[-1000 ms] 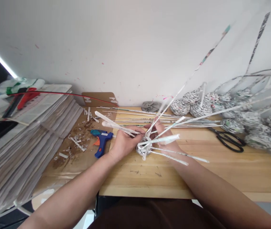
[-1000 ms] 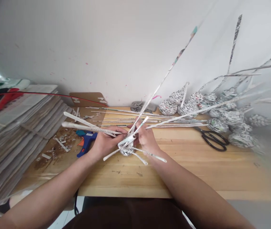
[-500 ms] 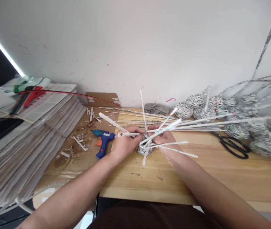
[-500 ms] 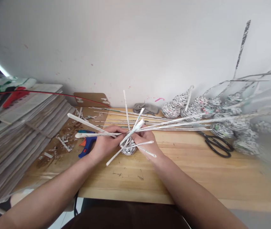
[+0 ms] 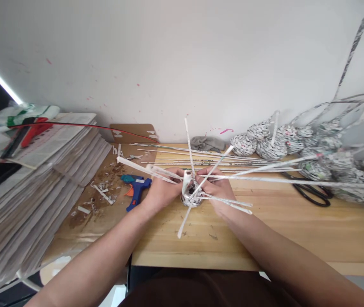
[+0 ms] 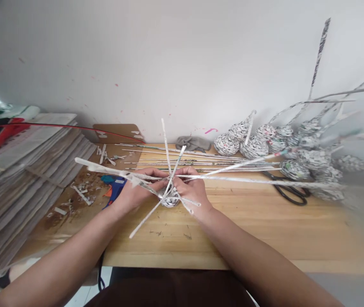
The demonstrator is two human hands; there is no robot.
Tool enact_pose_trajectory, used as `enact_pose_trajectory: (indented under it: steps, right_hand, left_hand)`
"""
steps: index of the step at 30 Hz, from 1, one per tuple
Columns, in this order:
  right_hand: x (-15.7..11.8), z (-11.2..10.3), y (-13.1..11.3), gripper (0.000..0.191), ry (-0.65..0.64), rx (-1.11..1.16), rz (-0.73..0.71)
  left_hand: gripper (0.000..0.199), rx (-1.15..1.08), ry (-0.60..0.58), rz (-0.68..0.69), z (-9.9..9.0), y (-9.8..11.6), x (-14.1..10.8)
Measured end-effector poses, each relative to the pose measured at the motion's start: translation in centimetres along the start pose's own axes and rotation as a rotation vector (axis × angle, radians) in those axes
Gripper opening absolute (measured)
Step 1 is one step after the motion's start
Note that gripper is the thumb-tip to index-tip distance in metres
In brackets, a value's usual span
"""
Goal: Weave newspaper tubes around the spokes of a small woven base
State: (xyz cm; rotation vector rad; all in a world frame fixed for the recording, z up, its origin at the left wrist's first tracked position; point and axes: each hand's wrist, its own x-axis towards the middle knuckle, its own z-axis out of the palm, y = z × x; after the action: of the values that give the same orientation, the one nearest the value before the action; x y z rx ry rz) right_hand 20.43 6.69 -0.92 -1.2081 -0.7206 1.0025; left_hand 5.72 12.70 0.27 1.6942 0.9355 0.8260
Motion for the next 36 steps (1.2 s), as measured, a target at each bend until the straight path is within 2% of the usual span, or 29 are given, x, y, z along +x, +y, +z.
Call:
enact_pose_trajectory:
  steps: [8, 11, 14, 19, 26, 29, 36]
  right_hand:
    - [-0.4, -0.2, -0.6, 0.028, -0.083, -0.005, -0.045]
    - [-0.6, 0.1, -0.6, 0.027, -0.068, 0.0, 0.014]
    - [-0.9, 0.5, -0.8, 0.026, -0.049, 0.02, 0.084]
    - [-0.8, 0.5, -1.1, 0.028, -0.001, 0.02, -0.031]
    - [-0.1, -0.3, -0.8, 0.03, -0.106, -0.083, -0.011]
    - [0.0, -0.4, -0.5, 0.025, -0.141, -0.102, -0.011]
    - [0.0, -0.3, 0.2, 0.027, -0.095, -0.08, -0.021]
  left_hand:
    - [0.031, -0.115, -0.051, -0.057, 0.0, -0.8, 0.3]
    - [0.03, -0.116, -0.045, -0.052, 0.2, -0.9, 0.2]
    - [0.028, -0.114, 0.036, -0.026, 0.3, -0.8, 0.1]
    - [0.023, -0.119, 0.126, 0.023, 0.5, -1.0, 0.2]
    - [0.021, -0.062, 0.179, 0.04, 0.3, -1.0, 0.3]
    - [0.019, -0.03, 0.161, 0.038, 0.2, -0.7, 0.3]
    - [0.02, 0.006, 0.077, 0.036, 0.1, -0.5, 0.2]
